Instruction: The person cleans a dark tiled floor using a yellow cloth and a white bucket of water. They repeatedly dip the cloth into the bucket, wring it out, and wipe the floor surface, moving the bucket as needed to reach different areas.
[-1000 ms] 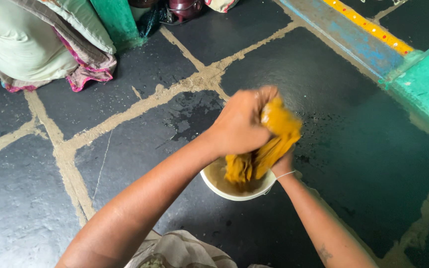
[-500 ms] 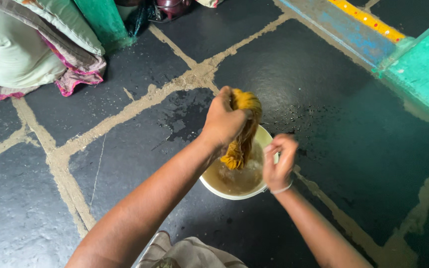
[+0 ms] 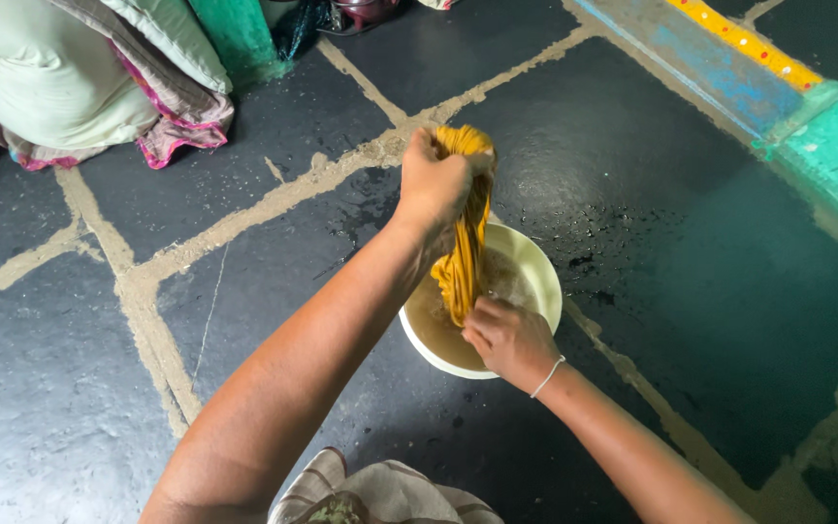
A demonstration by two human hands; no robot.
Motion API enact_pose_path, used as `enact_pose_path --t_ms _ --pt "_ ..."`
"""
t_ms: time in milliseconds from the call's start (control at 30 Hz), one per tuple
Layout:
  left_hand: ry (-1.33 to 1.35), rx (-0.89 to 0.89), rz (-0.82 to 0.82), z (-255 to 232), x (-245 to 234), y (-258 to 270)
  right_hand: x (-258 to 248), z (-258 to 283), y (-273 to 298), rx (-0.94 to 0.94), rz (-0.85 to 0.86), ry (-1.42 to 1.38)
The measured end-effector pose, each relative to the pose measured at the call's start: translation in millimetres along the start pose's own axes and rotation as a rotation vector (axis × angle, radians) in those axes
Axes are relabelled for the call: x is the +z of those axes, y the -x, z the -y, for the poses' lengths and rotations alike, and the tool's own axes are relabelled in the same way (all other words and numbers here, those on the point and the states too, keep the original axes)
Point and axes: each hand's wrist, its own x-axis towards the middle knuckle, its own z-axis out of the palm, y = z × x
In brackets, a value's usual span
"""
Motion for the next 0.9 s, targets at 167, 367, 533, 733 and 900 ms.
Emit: enact_pose_path --t_ms 167,367,533,733,900 --pt "0.092 0.101 0.183 -23 3 3 -15 -16 0 0.266 0.453 -0.136" --pt "-0.144 0.158 0.406 -24 -1 8 -13 -66 11 0.252 0.201 -0.413" --pt "-0.803 0.201 0.525 40 -23 15 12 -114 -19 0.480 -0.302 -0.757" --pt "-1.703 -0.042 0.720 142 -39 12 18 -91 -20 0.230 -0.429 -0.291" --pt "-1.739 -0.030 0.824 211 -49 1 13 -88 -25 0.307 -0.392 -0.337"
